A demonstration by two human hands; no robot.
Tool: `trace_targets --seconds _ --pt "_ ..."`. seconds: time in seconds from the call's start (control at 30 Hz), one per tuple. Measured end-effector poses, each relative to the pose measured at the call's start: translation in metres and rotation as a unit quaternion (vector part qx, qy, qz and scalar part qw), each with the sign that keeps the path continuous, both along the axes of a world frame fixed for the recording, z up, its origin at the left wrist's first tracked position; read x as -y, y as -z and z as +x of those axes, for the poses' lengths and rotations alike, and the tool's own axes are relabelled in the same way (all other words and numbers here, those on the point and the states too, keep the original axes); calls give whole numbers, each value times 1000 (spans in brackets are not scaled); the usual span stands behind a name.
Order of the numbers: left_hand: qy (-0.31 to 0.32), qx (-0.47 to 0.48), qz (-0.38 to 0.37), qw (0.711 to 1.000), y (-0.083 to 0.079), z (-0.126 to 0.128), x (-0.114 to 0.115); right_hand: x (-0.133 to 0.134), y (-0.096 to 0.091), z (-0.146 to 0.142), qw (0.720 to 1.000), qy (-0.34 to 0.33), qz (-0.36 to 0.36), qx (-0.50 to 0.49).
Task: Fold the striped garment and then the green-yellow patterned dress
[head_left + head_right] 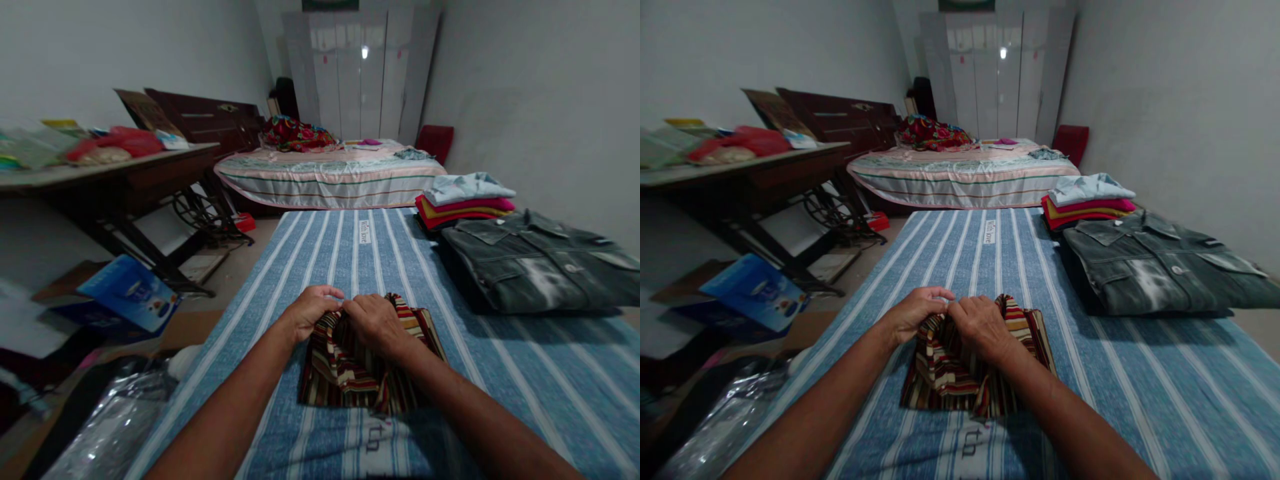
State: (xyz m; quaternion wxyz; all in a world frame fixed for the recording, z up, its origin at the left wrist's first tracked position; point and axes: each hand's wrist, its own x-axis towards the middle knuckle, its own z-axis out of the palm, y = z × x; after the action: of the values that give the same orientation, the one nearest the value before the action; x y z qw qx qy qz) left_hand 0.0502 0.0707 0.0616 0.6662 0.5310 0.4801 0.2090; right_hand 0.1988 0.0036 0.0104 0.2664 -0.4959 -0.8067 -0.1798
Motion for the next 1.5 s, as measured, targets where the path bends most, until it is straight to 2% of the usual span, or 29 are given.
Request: trace_targets --seconds 0.07,0.13,0.27,0.37,0.47,0.53,0.6,0.73,0.83,0.97,1.13,1.3,1.5 --pt "-4 -37 59 998 -1 -1 0 -1 3 2 1000 -3 18 4" --pt "10 -96 136 986 0 -1 -1 -2 2 4 1000 -6 6 12" --pt "49 -198 243 948 7 1 -5 -2 -5 8 997 6 -74 32" --pt "35 -224 303 926 8 2 -3 -3 -11 8 990 24 -135 41" --pt "28 -239 409 880 2 2 7 -5 -16 7 982 39 -180 41" --pt "56 -240 487 838 -2 0 17 -7 -18 7 977 46 -203 36" --pt "99 -249 533 802 -5 -1 26 -9 -20 7 973 49 -226 24" --pt "153 -323 541 761 0 0 30 -13 -25 10 963 45 -265 -9" --pt "145 -377 536 741 8 3 23 -16 -30 19 956 37 -290 -36" --pt "130 -411 524 735 10 6 15 -19 -36 45 937 12 -336 -95" --pt "117 -447 482 744 5 10 10 -14 -36 65 915 127 -380 -47" --pt "87 -492 438 747 5 17 5 -5 -31 59 904 174 -390 -30" --pt "81 -522 411 743 15 23 -6 6 -34 54 895 256 -365 -34"
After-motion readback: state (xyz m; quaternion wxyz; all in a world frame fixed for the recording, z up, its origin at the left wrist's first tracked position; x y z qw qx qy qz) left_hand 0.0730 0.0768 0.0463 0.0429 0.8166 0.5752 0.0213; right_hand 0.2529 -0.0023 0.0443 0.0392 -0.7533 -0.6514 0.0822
